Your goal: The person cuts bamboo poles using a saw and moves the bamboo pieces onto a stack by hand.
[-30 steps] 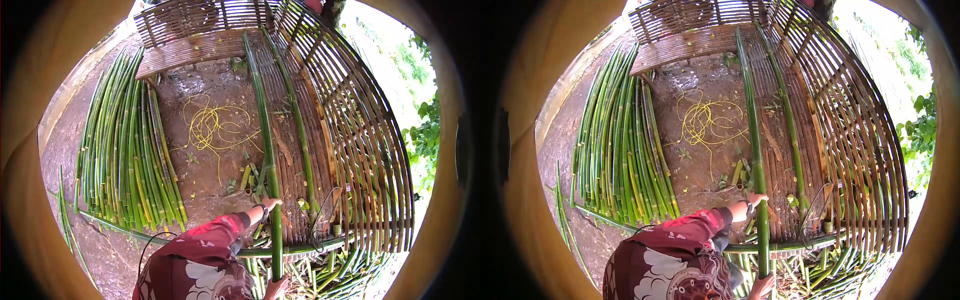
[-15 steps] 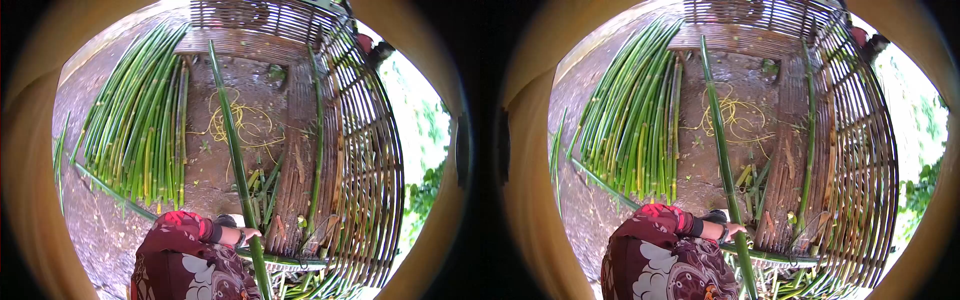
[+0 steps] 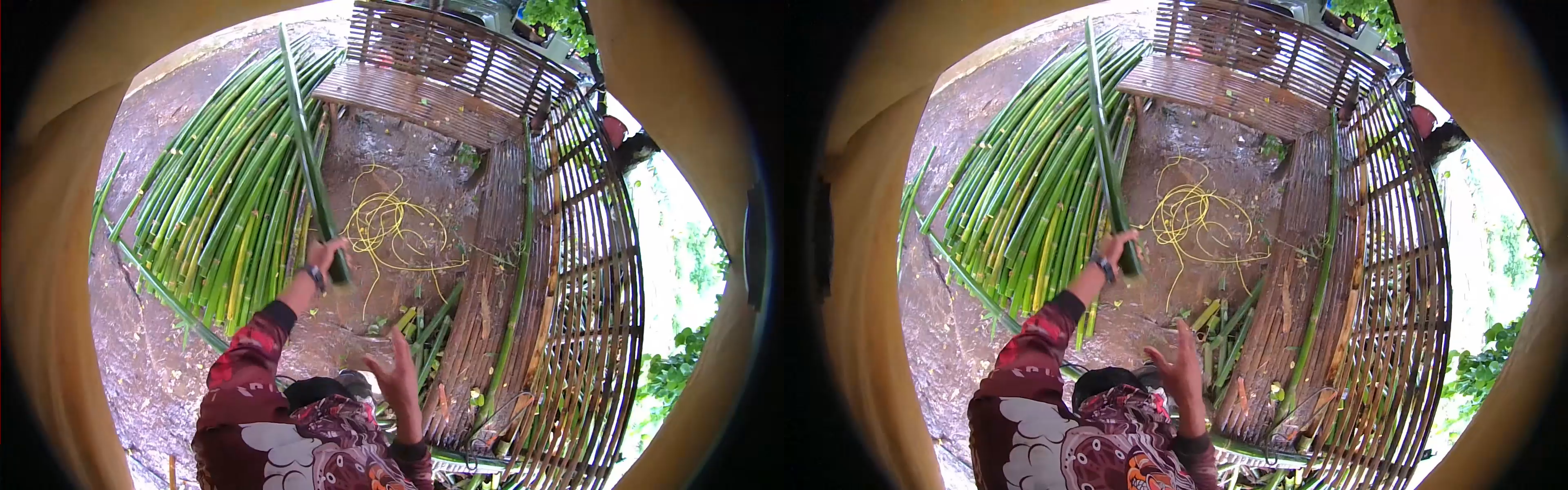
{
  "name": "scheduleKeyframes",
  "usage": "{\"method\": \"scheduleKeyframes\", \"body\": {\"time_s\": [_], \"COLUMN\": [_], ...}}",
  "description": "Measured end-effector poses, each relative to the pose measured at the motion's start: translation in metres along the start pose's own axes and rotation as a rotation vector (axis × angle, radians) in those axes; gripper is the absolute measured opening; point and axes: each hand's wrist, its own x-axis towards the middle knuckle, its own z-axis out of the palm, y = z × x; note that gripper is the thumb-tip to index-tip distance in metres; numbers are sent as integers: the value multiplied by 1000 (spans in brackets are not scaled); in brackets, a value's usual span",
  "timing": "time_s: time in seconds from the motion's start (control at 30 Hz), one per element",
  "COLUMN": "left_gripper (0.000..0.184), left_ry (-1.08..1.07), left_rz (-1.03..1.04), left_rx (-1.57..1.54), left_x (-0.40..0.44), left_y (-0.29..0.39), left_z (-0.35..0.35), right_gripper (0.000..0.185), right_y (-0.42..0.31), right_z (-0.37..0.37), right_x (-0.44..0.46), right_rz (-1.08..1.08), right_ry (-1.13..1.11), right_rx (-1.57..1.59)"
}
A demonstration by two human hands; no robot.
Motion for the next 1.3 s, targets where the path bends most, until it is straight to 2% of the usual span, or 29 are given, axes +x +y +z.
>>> {"method": "scheduleKeyframes", "body": {"time_s": [0.03, 0.1, 0.17, 0.2, 0.23, 0.3, 0.37, 0.43, 0.5, 0.53, 0.57, 0.63, 0.7, 0.73, 0.77, 0.8, 0.83, 0.87, 0.9, 0.93, 0.97, 1.0, 1.03, 1.07, 1.1, 1.13, 1.17, 1.27, 1.3], "left_gripper": [36, 38, 42, 52, 63, 77, 80, 82, 81, 52, 58, 71, 85, 92, 82, 72, 68, 56, 52, 48, 59, 57, 56, 56, 56, 56, 53, 48, 48], "left_ry": [101, 204, 194, 276, 357, 544, 566, 596, 491, 312, 458, 863, 934, 772, 235, -283, -490, -1428, -1630, -1624, -1389, -1526, -1792, -2005, -2084, -2162, -2114, -1960, -1817], "left_rz": [2, -12, -16, 12, 35, 110, 69, 111, 69, 389, 391, 325, 285, 328, 649, 1220, 1190, 845, 220, -444, -912, -901, -591, -211, -215, -221, -353, -668, -697], "left_rx": [53, 129, 148, 512, 876, 959, 967, 1054, 1168, 684, 924, 1506, 1970, 2265, 2685, 3000, 3060, 2204, 1598, 1008, 968, 1217, 1402, 1564, 1537, 1505, 1486, 1547, 1639], "left_x": [29, 112, 174, 189, 191, 151, 117, 98, 78, 74, 79, 102, 155, 192, 264, 296, 302, 284, 237, 177, 58, -27, -113, -202, -252, -302, -337, -340, -317], "left_y": [15, 54, 57, 49, 39, 11, -3, 12, 92, 113, 145, 209, 231, 219, 165, 111, 26, -73, -147, -221, -247, -286, -294, -301, -299, -297, -299, -317, -328], "left_z": [-15, -63, -120, -146, -159, -158, -173, -199, -235, -277, -314, -281, -214, -163, -144, -105, -27, 36, 48, 66, 114, 144, 158, 174, 183, 193, 184, 150, 129], "right_gripper": [75, 59, 48, 46, 44, 40, 38, 43, 39, 37, 35, 31, 28, 26, 25, 24, 23, 26, 32, 32, 30, 29, 29, 30, 31, 31, 32, 35, 36], "right_y": [3, 28, 77, 110, 145, 205, 246, 267, 258, 253, 247, 252, 251, 246, 238, 237, 237, 257, 277, 231, 232, 236, 232, 227, 226, 240, 274, 395, 445], "right_z": [-11, -33, -46, -45, -43, -45, -52, -52, -51, -53, -56, -47, -29, -18, 1, 19, 52, 98, 145, 124, 152, 170, 176, 180, 187, 202, 237, 337, 363], "right_x": [-3, -26, -66, -91, -124, -194, -262, -339, -350, -352, -365, -365, -376, -376, -396, -392, -404, -404, -406, -381, -385, -389, -393, -401, -410, -422, -447, -497, -515], "right_rz": [133, 288, 404, 285, 170, 453, 723, 947, 1034, 1045, 1043, 1014, 988, 982, 999, 991, 1003, 1019, 1037, 1045, 1140, 1210, 1231, 1362, 1485, 1491, 1527, 1574, 1543], "right_ry": [-33, 13, -34, 72, 171, 35, -190, -103, -54, -13, 24, 187, 399, 529, 653, 737, 826, 805, 785, 743, 731, 696, 715, 851, 975, 977, 1033, 1136, 1159], "right_rx": [161, 176, -212, -257, -302, -419, -515, -426, -396, -372, -333, -233, -89, -17, 53, 90, 99, -14, -127, -20, 72, 157, 193, 359, 532, 564, 592, 642, 582]}}
